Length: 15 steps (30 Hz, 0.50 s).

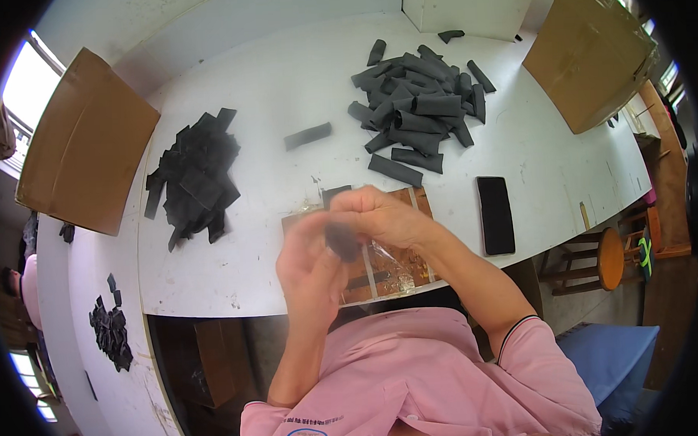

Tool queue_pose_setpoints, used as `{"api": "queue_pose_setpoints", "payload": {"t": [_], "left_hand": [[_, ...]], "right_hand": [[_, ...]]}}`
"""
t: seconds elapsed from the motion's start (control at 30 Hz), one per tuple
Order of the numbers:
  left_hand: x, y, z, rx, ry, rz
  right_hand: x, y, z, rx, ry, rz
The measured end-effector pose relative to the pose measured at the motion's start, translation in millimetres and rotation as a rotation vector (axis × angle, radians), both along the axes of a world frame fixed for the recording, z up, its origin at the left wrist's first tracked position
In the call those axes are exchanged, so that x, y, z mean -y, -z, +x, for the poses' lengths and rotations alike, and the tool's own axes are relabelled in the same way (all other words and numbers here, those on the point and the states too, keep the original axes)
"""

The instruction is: Assembling or preparing small black fabric/foam components by hand using a small tool.

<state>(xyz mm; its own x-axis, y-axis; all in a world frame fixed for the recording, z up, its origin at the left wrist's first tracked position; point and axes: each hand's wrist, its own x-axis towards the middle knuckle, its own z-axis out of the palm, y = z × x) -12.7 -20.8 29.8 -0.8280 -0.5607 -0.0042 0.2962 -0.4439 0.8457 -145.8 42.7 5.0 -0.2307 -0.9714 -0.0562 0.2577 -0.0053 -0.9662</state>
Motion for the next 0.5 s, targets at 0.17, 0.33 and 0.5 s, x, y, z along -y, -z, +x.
{"api": "queue_pose_setpoints", "payload": {"t": [0.17,0.33,0.5], "left_hand": [[7.7,18.2,5.7,0.264,-0.09,-0.219],[18.6,3.2,-4.0,0.124,-0.324,-1.014],[15.5,4.4,1.7,-0.157,-0.159,-0.273]], "right_hand": [[-3.3,29.7,12.6,0.145,0.088,-0.018],[-10.7,6.1,14.4,-0.166,0.224,0.047],[-16.1,-27.3,20.5,-0.796,0.461,-0.32]]}}
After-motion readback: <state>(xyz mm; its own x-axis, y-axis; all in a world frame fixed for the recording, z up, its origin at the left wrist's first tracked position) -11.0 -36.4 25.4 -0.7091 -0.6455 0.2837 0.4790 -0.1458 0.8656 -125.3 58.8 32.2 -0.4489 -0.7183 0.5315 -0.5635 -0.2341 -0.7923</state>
